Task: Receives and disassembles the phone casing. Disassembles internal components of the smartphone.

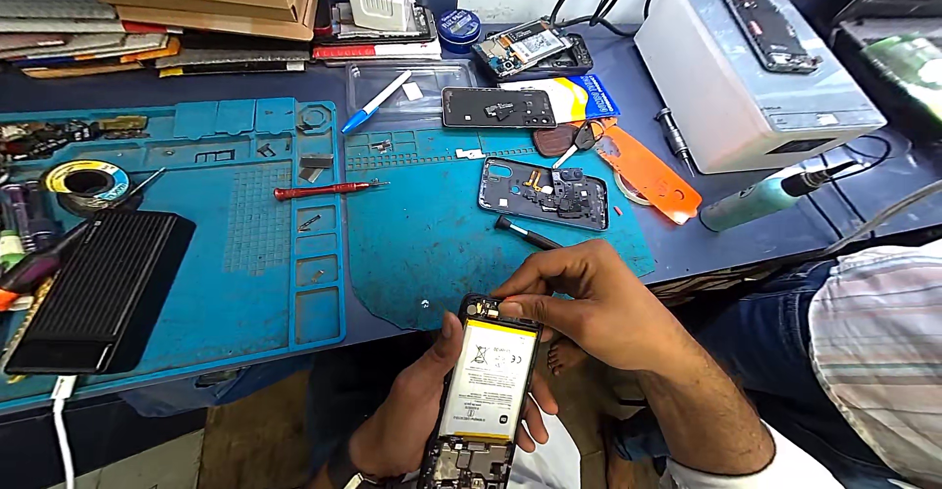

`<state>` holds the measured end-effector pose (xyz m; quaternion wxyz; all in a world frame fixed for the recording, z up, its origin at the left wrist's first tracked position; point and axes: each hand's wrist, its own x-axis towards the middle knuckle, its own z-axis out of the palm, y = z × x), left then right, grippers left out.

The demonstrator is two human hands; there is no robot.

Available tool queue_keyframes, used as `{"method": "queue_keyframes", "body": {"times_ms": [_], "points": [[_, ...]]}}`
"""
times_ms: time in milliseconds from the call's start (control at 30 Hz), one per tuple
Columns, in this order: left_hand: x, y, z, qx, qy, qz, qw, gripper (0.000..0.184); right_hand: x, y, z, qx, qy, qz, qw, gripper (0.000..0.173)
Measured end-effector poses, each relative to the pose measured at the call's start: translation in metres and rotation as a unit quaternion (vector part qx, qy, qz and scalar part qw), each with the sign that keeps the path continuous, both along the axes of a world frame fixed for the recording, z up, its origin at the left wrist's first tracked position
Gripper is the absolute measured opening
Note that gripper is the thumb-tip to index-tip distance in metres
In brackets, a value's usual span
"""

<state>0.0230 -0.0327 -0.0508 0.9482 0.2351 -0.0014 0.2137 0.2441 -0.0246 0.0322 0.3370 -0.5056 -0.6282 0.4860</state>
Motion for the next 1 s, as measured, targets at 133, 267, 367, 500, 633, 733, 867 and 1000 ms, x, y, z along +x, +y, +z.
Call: {"method": "queue_keyframes", "body": {"times_ms": [133, 267, 367, 500, 633, 733, 867, 1000], "points": [[-0.001, 0.001, 0.001, -0.010, -0.010, -0.006, 1.000, 0.084, 0.002, -0.004, 0.000, 0.020, -0.007, 0.005, 1.000, 0.012], [-0.001, 0.002, 0.003, -0.009, -0.012, -0.005, 1.000, 0.084, 0.008, -0.008, 0.003, 0.040, -0.012, 0.026, 0.999, 0.019], [-0.001, 0.003, 0.005, -0.009, -0.001, -0.005, 1.000, 0.083, 0.008, -0.011, 0.003, 0.039, -0.026, 0.005, 0.999, 0.017], [0.000, 0.003, 0.002, -0.003, -0.005, -0.018, 1.000, 0.084, 0.004, -0.013, 0.001, 0.013, -0.012, -0.018, 1.000, 0.014], [-0.001, 0.004, 0.003, -0.004, 0.002, -0.033, 0.999, 0.085, 0.003, -0.014, -0.003, -0.006, 0.020, -0.031, 0.999, 0.014], [-0.002, 0.006, 0.005, -0.019, -0.005, -0.050, 0.999, 0.087, 0.005, -0.013, -0.004, -0.022, 0.045, -0.024, 0.998, 0.018], [-0.015, 0.013, 0.013, -0.050, 0.006, -0.026, 0.998, 0.096, 0.018, -0.010, -0.005, 0.007, 0.055, -0.063, 0.996, 0.024], [-0.033, 0.018, 0.025, -0.095, 0.028, 0.155, 0.983, 0.090, 0.028, -0.014, -0.006, -0.008, 0.143, -0.201, 0.969, 0.031]]}}
